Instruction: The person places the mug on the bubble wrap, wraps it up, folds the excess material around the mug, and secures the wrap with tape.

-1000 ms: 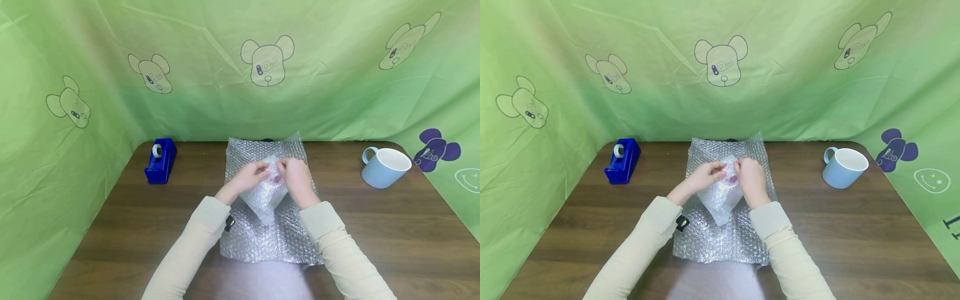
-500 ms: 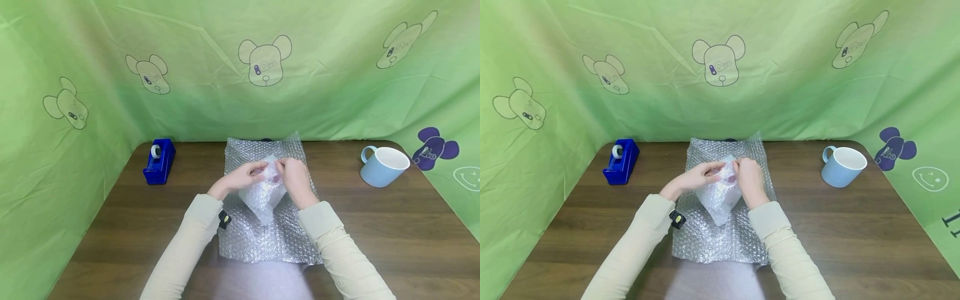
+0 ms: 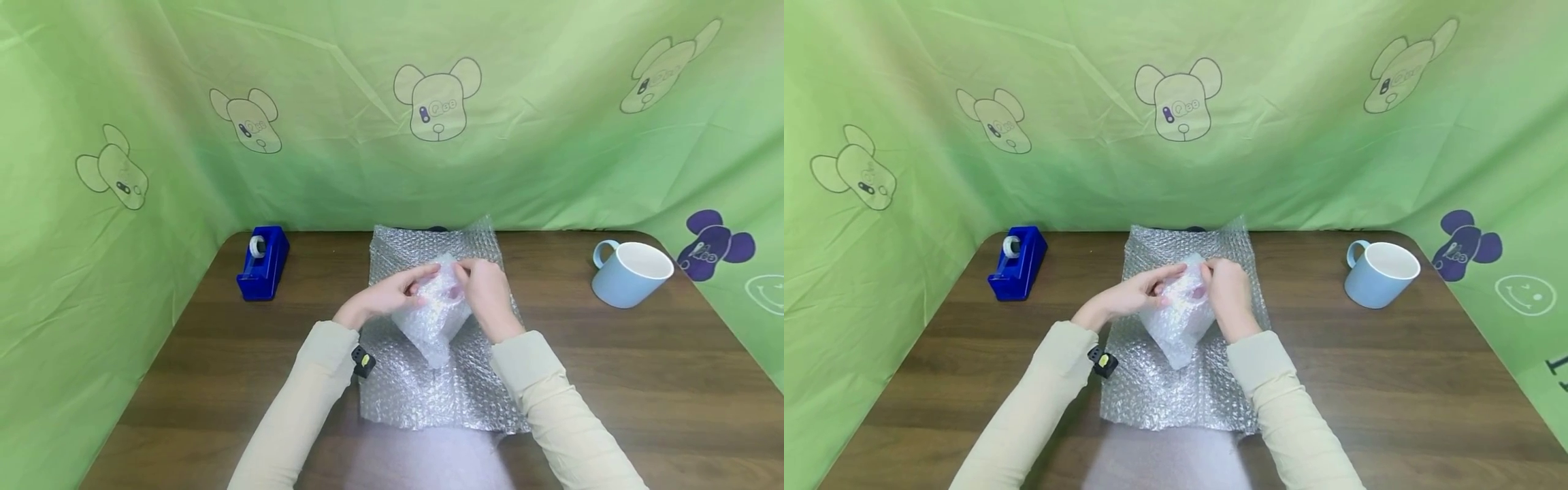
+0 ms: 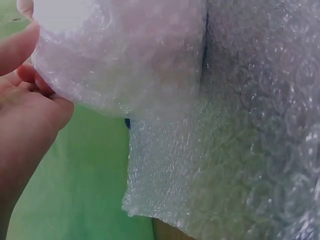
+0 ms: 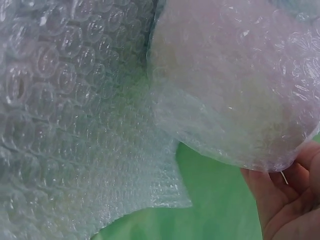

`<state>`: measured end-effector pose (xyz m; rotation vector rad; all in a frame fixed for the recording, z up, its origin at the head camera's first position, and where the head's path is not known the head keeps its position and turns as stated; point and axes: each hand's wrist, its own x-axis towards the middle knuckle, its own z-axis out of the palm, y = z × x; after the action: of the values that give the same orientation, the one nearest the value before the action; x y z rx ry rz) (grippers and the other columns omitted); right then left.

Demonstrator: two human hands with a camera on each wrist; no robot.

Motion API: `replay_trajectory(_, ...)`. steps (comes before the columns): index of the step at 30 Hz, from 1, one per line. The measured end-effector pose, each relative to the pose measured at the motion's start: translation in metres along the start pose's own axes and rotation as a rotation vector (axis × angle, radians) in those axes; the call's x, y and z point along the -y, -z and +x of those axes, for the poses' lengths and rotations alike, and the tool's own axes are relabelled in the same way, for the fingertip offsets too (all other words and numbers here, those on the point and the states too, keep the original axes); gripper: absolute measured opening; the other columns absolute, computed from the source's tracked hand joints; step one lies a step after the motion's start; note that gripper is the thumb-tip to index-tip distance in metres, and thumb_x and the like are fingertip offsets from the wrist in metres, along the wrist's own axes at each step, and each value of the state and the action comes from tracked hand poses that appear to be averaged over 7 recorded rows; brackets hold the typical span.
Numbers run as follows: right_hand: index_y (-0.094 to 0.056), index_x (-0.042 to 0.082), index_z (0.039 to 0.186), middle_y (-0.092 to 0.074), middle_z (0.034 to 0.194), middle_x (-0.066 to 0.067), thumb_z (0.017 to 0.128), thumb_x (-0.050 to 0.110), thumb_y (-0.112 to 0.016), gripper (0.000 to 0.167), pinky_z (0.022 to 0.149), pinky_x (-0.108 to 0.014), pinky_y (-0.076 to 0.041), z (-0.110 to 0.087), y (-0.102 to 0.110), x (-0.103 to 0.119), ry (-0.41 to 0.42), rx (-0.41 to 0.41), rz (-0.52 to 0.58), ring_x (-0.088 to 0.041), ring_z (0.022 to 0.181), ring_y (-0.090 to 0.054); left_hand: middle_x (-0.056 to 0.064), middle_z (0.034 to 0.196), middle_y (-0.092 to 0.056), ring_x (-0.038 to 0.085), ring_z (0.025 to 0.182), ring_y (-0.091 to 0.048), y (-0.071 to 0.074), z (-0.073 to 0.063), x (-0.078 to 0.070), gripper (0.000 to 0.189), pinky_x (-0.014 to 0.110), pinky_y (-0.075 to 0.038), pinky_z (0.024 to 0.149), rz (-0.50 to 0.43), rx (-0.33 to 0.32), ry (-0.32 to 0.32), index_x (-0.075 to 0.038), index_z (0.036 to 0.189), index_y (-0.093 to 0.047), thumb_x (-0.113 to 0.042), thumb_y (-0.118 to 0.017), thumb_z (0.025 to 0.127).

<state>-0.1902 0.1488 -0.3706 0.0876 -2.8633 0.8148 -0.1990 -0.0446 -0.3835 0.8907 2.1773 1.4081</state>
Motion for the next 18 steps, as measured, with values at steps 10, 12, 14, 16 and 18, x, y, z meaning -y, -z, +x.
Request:
replay_trajectory(10,-0.066,0.014,0.121,-0.070,0.114,-0.013,0.098,0.035,-0.049,0.036,0.064,-0.041,-0.050,-0.0046,-0.0007,0.0011,-0.099,0.031,-0.024,-0.030,0.081,-0.066,0.024,0.137,-0.041,0.011,0.073,-0.031,0.0019,-0.0037,0.0058,0.068,0.017,-0.032,0.065,-0.006,0.027,-0.073,0.006,0.148,-0.021,0.004,-0.056,0.090)
replay_trajectory(12,-0.066,0.014,0.121,-0.070,0.114,-0.012,0.098,0.036,-0.048,0.036,0.062,-0.039,-0.049,-0.0053,-0.0023,0.0009,-0.105,0.028,-0.020,-0.029,0.079,-0.066,0.024,0.137,-0.041,0.012,0.074,-0.031,0.0016,-0.0042,0.0056,0.067,0.017,-0.032,0.066,-0.009,0.027,-0.073,0.005,0.148,-0.022,0.003,-0.055,0.090)
replay_trajectory(14,-0.067,0.015,0.121,-0.071,0.113,-0.011,0.099,0.036,-0.046,0.037,0.060,-0.039,-0.048,-0.0057,-0.0037,0.0000,-0.101,0.024,-0.026,-0.029,0.078,-0.066,0.023,0.137,-0.042,0.012,0.075,-0.032,0.0012,-0.0049,0.0053,0.065,0.017,-0.032,0.068,-0.004,0.023,-0.069,0.004,0.148,-0.024,0.002,-0.056,0.090)
replay_trajectory(16,-0.066,0.016,0.121,-0.072,0.110,-0.011,0.099,0.036,-0.045,0.037,0.058,-0.038,-0.046,-0.0057,-0.0048,-0.0014,-0.098,0.025,-0.026,-0.029,0.074,-0.064,0.022,0.138,-0.043,0.012,0.076,-0.032,0.0008,-0.0057,0.0050,0.063,0.018,-0.033,0.069,-0.003,0.025,-0.063,0.002,0.147,-0.028,0.001,-0.056,0.091)
replay_trajectory(18,-0.065,0.017,0.123,-0.072,0.105,-0.010,0.099,0.038,-0.043,0.039,0.056,-0.036,-0.044,-0.0059,-0.0056,-0.0030,-0.102,0.035,-0.019,-0.027,0.071,-0.061,0.020,0.142,-0.044,0.011,0.078,-0.033,0.0005,-0.0064,0.0051,0.060,0.018,-0.034,0.071,-0.001,0.029,-0.058,0.001,0.146,-0.033,0.000,-0.056,0.091)
